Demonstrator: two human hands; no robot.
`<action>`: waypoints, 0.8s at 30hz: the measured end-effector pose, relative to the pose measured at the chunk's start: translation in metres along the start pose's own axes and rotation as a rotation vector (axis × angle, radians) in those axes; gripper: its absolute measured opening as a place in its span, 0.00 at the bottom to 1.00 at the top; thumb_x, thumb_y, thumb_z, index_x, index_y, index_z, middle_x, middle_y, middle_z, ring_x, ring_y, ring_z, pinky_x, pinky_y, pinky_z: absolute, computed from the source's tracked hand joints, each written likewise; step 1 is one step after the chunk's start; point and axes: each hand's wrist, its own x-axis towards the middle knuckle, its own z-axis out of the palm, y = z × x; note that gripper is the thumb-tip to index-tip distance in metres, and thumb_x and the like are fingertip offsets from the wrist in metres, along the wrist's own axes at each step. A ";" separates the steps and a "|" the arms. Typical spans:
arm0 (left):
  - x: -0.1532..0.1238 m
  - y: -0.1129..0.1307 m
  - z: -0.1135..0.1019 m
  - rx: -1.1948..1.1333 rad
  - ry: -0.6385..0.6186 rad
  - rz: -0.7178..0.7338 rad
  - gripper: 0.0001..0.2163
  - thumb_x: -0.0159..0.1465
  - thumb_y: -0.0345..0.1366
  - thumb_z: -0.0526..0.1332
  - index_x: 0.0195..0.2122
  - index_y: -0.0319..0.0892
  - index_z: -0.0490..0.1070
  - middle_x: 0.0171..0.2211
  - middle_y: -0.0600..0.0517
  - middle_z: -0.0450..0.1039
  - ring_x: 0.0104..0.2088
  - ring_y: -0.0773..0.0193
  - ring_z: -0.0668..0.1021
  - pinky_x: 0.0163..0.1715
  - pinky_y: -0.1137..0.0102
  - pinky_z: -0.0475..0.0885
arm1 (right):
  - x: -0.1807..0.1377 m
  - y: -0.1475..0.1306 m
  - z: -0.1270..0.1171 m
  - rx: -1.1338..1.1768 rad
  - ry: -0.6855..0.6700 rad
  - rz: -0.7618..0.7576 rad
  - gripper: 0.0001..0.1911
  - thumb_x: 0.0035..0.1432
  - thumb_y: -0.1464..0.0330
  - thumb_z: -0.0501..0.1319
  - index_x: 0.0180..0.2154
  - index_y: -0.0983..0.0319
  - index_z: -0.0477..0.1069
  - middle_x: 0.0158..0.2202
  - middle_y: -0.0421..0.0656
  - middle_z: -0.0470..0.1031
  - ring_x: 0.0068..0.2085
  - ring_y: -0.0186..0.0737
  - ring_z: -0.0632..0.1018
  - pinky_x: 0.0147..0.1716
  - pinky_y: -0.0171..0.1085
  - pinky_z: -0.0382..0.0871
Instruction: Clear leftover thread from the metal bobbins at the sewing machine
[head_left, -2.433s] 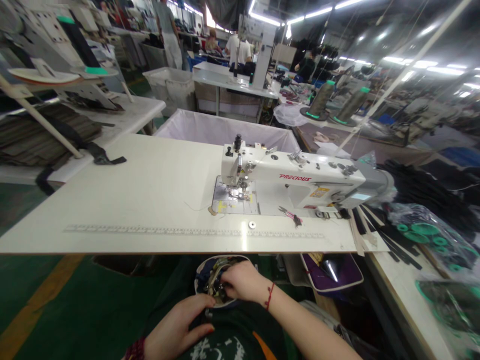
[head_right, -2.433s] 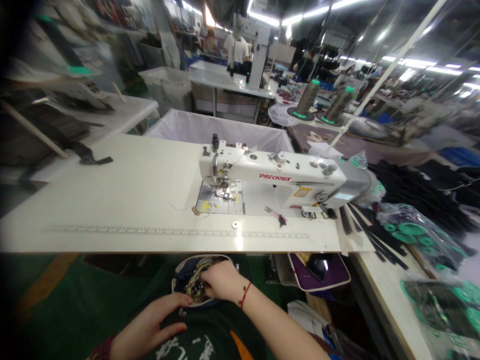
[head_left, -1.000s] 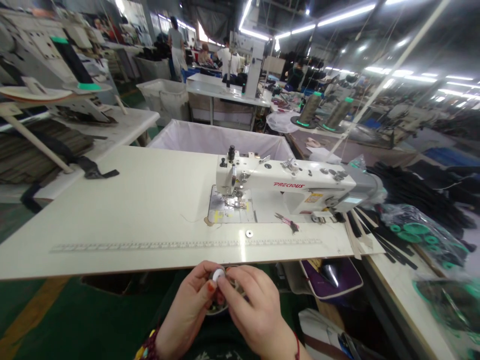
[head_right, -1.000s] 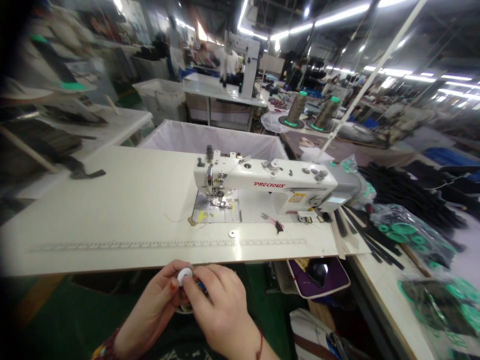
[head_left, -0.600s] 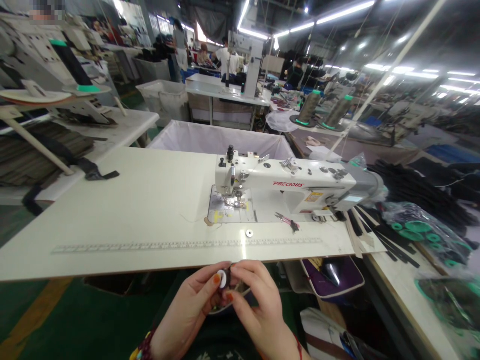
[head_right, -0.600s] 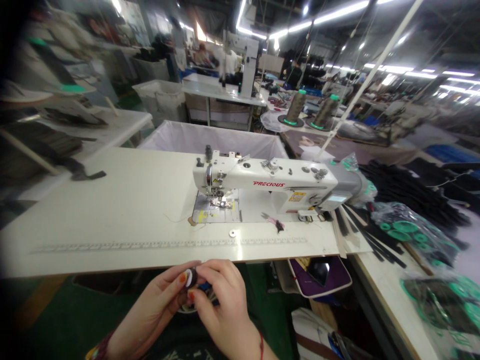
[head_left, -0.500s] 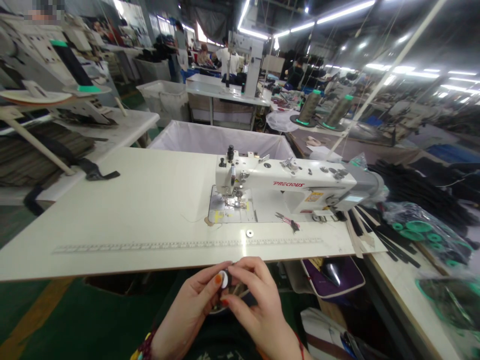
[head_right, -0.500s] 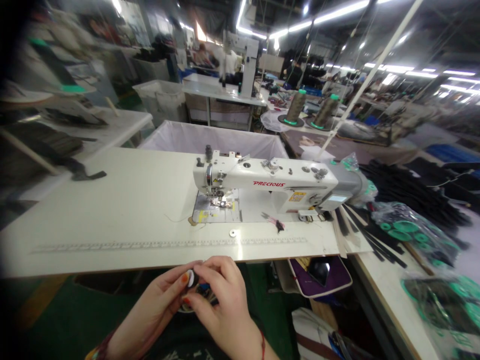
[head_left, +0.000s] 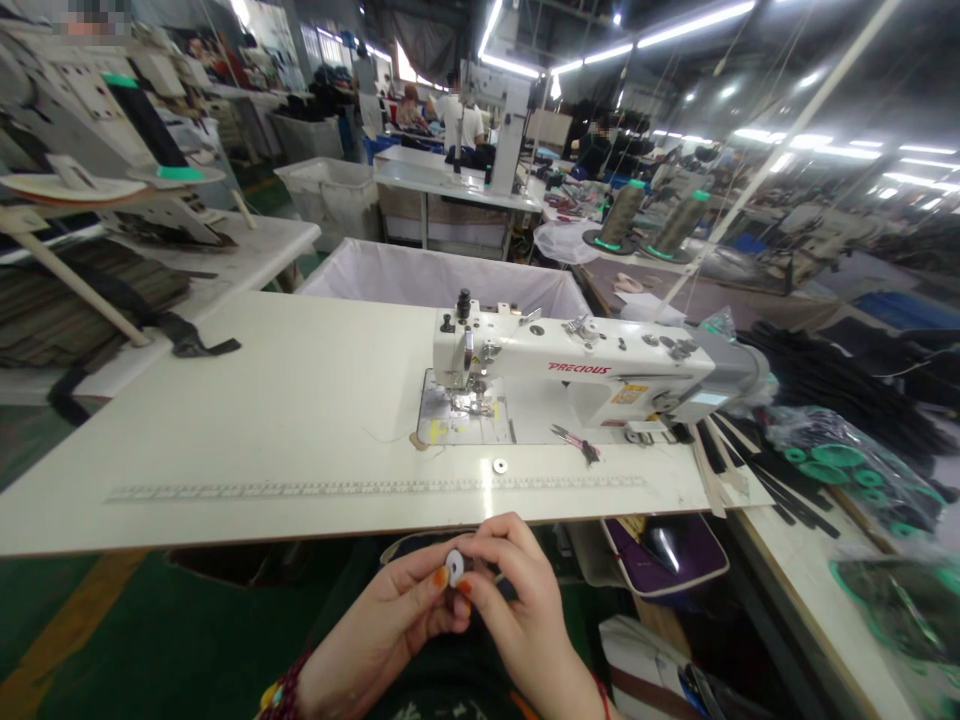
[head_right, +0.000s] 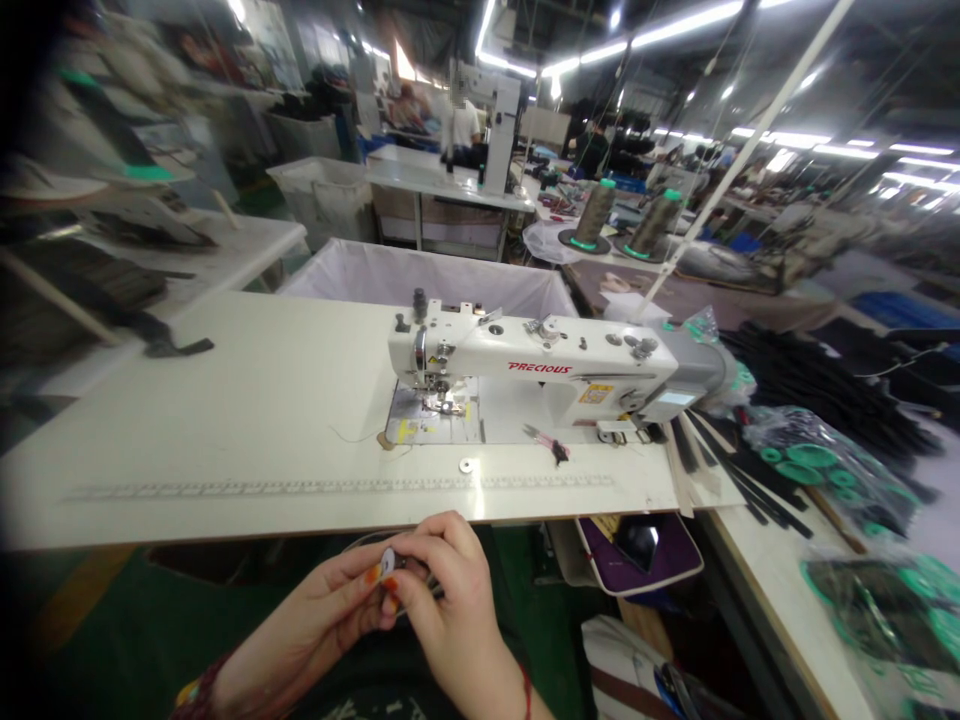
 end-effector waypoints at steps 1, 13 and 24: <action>0.000 0.000 -0.001 -0.012 0.001 -0.003 0.13 0.63 0.34 0.63 0.49 0.41 0.75 0.36 0.48 0.76 0.31 0.72 0.75 0.36 0.75 0.73 | 0.000 0.000 0.001 0.008 0.005 0.009 0.12 0.58 0.73 0.60 0.44 0.55 0.73 0.39 0.42 0.69 0.39 0.39 0.73 0.38 0.38 0.71; 0.004 -0.005 -0.015 0.118 0.230 0.124 0.14 0.57 0.38 0.68 0.44 0.43 0.76 0.40 0.49 0.78 0.33 0.67 0.77 0.39 0.72 0.75 | -0.007 0.013 0.013 0.045 0.059 0.164 0.10 0.62 0.69 0.57 0.46 0.57 0.70 0.35 0.40 0.67 0.36 0.36 0.71 0.37 0.36 0.67; 0.006 -0.003 -0.022 0.329 0.342 0.285 0.16 0.49 0.39 0.72 0.38 0.42 0.73 0.36 0.49 0.79 0.39 0.56 0.79 0.39 0.68 0.75 | -0.014 0.014 0.024 0.039 -0.039 0.130 0.18 0.64 0.71 0.54 0.55 0.54 0.66 0.46 0.44 0.71 0.45 0.39 0.73 0.46 0.38 0.69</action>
